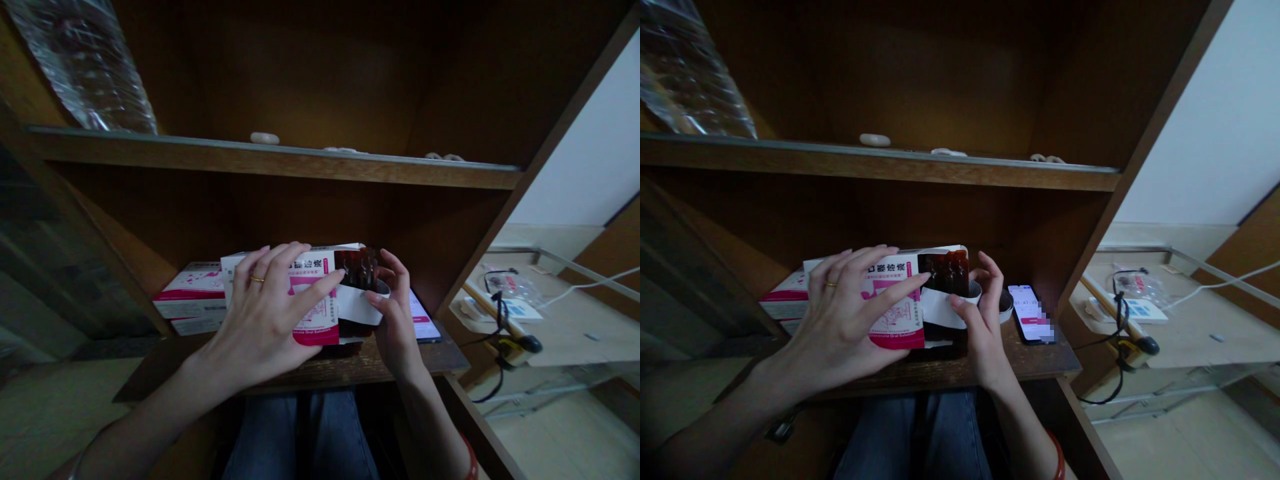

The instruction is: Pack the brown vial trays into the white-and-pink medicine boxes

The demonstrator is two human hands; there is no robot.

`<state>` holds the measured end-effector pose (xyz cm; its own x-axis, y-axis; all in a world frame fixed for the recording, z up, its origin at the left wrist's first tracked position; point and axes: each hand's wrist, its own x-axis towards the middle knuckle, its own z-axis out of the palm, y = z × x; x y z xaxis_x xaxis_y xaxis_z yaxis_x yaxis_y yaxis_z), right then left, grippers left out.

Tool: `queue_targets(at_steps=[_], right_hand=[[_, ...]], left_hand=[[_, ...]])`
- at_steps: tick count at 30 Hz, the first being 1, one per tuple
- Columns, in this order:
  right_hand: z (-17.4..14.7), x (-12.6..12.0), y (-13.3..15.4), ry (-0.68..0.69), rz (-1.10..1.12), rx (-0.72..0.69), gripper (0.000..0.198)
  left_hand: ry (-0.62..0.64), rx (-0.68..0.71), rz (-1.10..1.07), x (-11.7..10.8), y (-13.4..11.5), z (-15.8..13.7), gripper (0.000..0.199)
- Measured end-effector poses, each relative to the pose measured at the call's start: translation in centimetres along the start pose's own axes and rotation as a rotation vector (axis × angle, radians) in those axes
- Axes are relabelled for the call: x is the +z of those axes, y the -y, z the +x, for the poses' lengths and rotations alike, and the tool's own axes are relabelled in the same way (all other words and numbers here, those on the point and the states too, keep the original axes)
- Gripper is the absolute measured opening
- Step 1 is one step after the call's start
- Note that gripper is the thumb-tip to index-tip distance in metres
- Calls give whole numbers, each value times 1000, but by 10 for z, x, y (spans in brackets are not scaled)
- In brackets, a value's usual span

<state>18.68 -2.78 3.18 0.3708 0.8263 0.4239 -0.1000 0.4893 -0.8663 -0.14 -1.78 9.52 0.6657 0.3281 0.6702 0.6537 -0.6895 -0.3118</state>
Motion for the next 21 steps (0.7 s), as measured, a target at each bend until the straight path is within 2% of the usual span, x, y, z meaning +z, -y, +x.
queue_targets(at_steps=[4, 8, 10, 15, 19, 21], right_hand=[[-1, 7, 6, -54, 115, -25, 48], [-4, 21, 18, 4, 145, 47, 41], [-5, 25, 19, 22, 103, 34, 39], [-6, 19, 12, 30, -47, -58, 35], [-7, 12, 10, 50, 130, -70, 33], [-8, 12, 13, 51, 141, -90, 26]], left_hand=[[-11, -25, -13, 0, -1, 1, 62], [-21, -22, -15, 2, -3, 4, 63], [-24, -23, -12, 4, -4, 5, 63], [-35, -28, -3, 6, -1, 4, 59], [-42, -34, 12, 4, 3, 4, 61], [-48, -40, 19, 3, 3, 6, 63]])
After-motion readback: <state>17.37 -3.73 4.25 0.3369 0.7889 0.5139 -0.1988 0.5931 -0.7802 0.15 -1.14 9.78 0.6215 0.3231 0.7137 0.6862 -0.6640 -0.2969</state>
